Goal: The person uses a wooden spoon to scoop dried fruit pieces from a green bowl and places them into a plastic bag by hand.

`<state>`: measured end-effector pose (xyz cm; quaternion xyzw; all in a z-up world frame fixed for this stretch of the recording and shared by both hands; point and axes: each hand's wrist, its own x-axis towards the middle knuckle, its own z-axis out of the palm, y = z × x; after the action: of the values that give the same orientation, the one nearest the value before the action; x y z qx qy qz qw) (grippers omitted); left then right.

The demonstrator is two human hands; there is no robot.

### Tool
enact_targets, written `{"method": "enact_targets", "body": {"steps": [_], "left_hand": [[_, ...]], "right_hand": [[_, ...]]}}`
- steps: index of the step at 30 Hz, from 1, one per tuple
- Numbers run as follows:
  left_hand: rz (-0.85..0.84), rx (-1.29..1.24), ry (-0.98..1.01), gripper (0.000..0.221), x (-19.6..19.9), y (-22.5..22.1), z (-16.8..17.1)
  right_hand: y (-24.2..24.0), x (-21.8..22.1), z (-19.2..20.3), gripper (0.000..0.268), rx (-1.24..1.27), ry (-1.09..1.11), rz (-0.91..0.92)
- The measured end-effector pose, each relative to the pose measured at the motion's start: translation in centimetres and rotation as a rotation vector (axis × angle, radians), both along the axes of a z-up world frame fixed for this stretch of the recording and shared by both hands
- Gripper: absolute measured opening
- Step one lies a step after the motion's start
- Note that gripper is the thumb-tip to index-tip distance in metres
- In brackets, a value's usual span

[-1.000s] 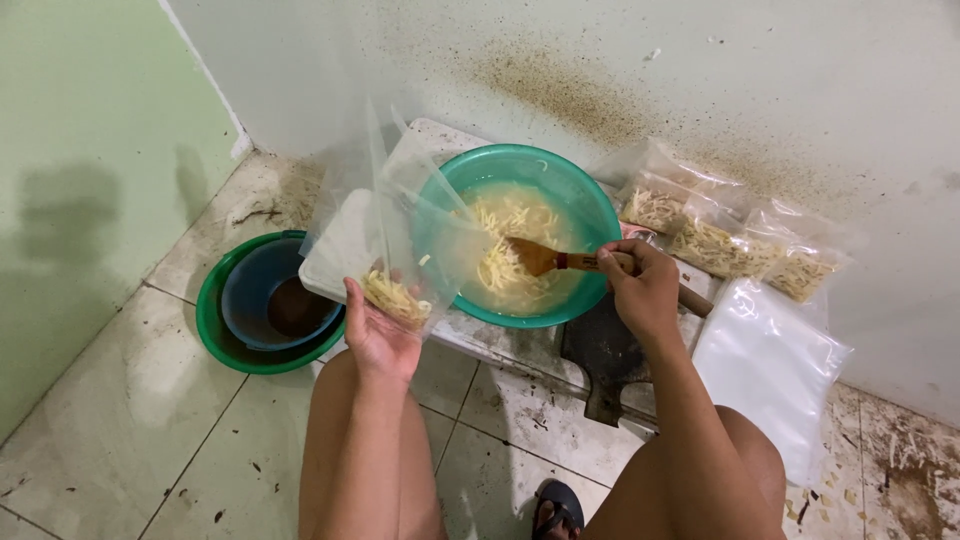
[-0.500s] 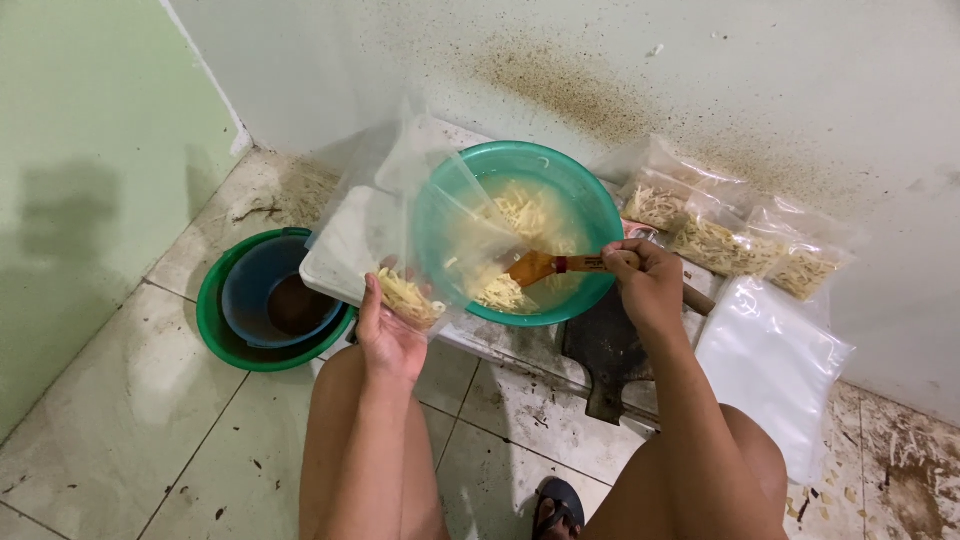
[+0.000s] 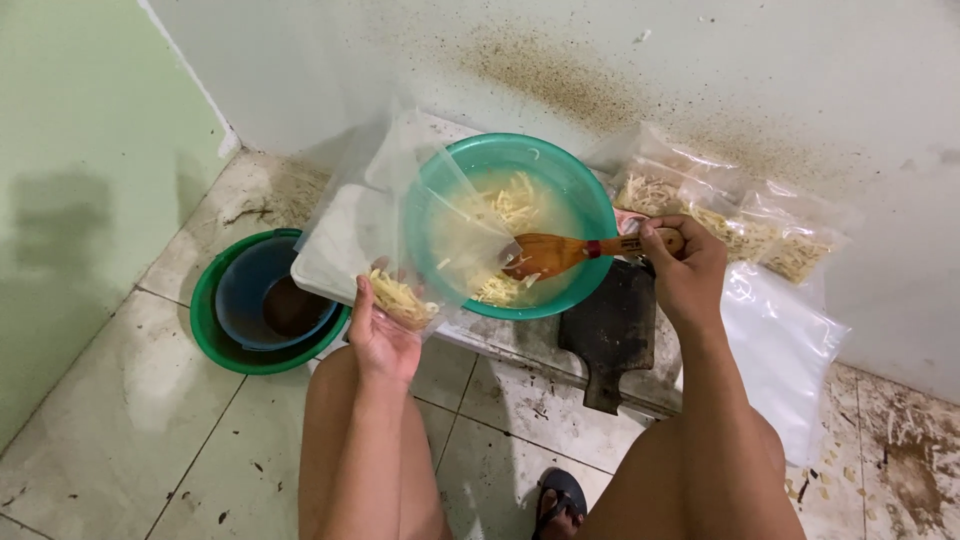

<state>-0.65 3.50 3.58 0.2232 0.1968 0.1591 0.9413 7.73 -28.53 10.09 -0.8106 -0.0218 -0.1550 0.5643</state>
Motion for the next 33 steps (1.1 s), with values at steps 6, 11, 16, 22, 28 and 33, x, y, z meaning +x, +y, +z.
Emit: {"method": "enact_targets", "body": {"steps": [6,11,16,22,28,33], "left_hand": [[0.008,-0.003,-0.014,0.069,0.7,0.1,-1.3],[0.023,-0.013,-0.009,0.069,0.7,0.0,-1.3],[0.013,0.003,-0.015,0.064,0.7,0.6,-1.6],[0.045,0.01,0.014,0.068,0.1,0.9,-0.8],[0.073,0.017,-0.029,0.069,0.4,2.0,-2.7],[0.045,0.073,-0.041,0.066,0.3,1.0,0.1]], "right_hand": [[2.7,-0.9,-1.2,0.007,-0.264,-0.137,0.049],[4.3,-0.9,-1.1,0.004,-0.343,-0.239,0.021],[4.8,-0.3,-2.1,0.009,-0.403,-0.175,0.077],[7.4,0.3,1.0,0.008,-0.855,-0.206,0.269],[9.5,2.3,-0.3,0.033,-1.174,-0.364,0.289],[7.9,5.0,-2.0,0.024,-1.283,-0.546,0.249]]}}
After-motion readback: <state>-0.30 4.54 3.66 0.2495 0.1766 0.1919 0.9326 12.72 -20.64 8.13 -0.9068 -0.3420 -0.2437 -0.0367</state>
